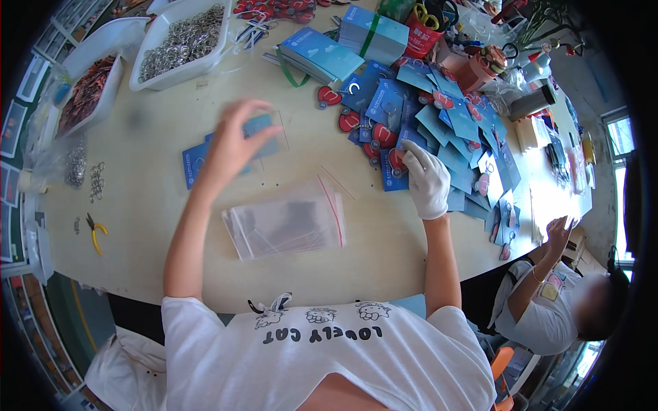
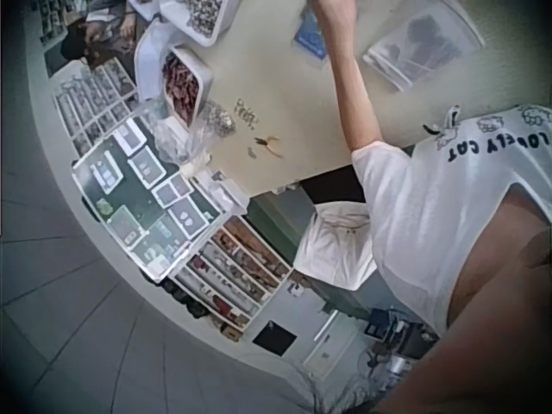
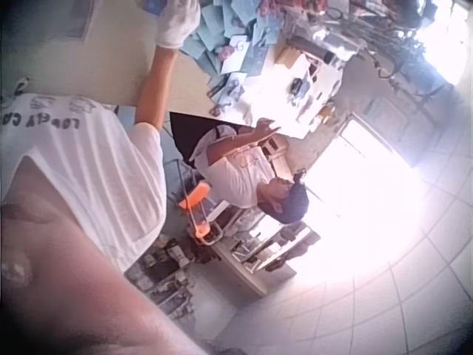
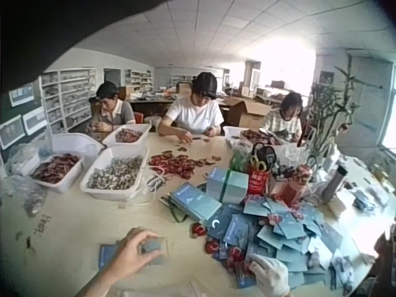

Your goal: The person attaches red heart-shaped keychains to blue cardboard backings using a metal ring. They then place the assembled keychains into a clear plastic bag.

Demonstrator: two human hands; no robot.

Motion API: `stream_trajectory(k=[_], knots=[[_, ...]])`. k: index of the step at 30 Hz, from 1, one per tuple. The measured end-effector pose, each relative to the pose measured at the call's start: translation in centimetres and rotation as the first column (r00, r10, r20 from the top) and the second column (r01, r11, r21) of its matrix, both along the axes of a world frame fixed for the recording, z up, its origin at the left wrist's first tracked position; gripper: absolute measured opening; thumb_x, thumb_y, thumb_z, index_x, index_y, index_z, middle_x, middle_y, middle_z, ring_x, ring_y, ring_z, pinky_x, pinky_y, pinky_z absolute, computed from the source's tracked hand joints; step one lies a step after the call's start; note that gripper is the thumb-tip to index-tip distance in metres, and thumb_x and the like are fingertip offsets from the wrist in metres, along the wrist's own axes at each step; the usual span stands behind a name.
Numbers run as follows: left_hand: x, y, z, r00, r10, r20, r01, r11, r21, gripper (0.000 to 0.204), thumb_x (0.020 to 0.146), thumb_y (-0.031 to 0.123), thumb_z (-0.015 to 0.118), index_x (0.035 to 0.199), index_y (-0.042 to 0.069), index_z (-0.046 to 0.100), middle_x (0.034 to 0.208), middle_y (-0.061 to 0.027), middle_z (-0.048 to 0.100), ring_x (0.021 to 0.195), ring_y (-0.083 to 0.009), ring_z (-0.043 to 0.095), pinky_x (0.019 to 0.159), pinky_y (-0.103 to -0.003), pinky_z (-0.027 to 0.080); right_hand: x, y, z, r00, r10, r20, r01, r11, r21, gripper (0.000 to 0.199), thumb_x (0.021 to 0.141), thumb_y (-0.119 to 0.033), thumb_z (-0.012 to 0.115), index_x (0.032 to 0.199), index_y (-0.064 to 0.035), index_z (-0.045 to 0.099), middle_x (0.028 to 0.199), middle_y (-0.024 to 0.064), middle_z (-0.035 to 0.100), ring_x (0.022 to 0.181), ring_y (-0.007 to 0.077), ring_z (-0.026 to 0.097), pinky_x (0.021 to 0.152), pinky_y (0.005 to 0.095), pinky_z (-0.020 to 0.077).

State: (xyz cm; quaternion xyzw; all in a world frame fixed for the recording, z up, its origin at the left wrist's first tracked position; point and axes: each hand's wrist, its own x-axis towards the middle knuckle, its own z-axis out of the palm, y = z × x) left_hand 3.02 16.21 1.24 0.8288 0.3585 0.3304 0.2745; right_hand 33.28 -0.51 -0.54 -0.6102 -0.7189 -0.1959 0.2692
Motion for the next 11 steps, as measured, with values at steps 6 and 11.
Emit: stream_trajectory(k=[6, 11], knots=[[10.0, -4.6, -3.2, 0.857, -0.363, 0.366, 0.514, 0.661, -0.546, 0.028, 0.097, 0.017, 0.052, 0.117, -0.002, 0.053, 0.099, -0.0097, 0.063, 0.092, -0.0164, 0.064, 0.076, -0.029, 0.053, 0.8, -1.0, -1.2, 0.907, -0.109, -0.406, 0.071, 0.992, -0.108, 0.021, 0.07, 0.002, 0.068, 0.089, -0.0025, 0.061, 0.104, 0.0071, 0.067, 0.07, 0.0157, 0.063, 0.064, 0.0242, 0.05], [17.9, -4.7, -4.5, 0.857, -0.438, 0.271, 0.498, 0.568, -0.656, 0.031, 0.097, 0.017, 0.051, 0.122, -0.002, 0.051, 0.112, -0.0139, 0.062, 0.095, -0.0191, 0.064, 0.084, -0.029, 0.051, 2.1, -1.9, -3.6, 0.232, -0.117, -0.966, 0.094, 0.991, -0.097, 0.023, 0.086, -0.005, 0.064, 0.107, -0.0123, 0.067, 0.106, 0.0065, 0.068, 0.067, 0.0144, 0.062, 0.066, 0.0219, 0.0495]])
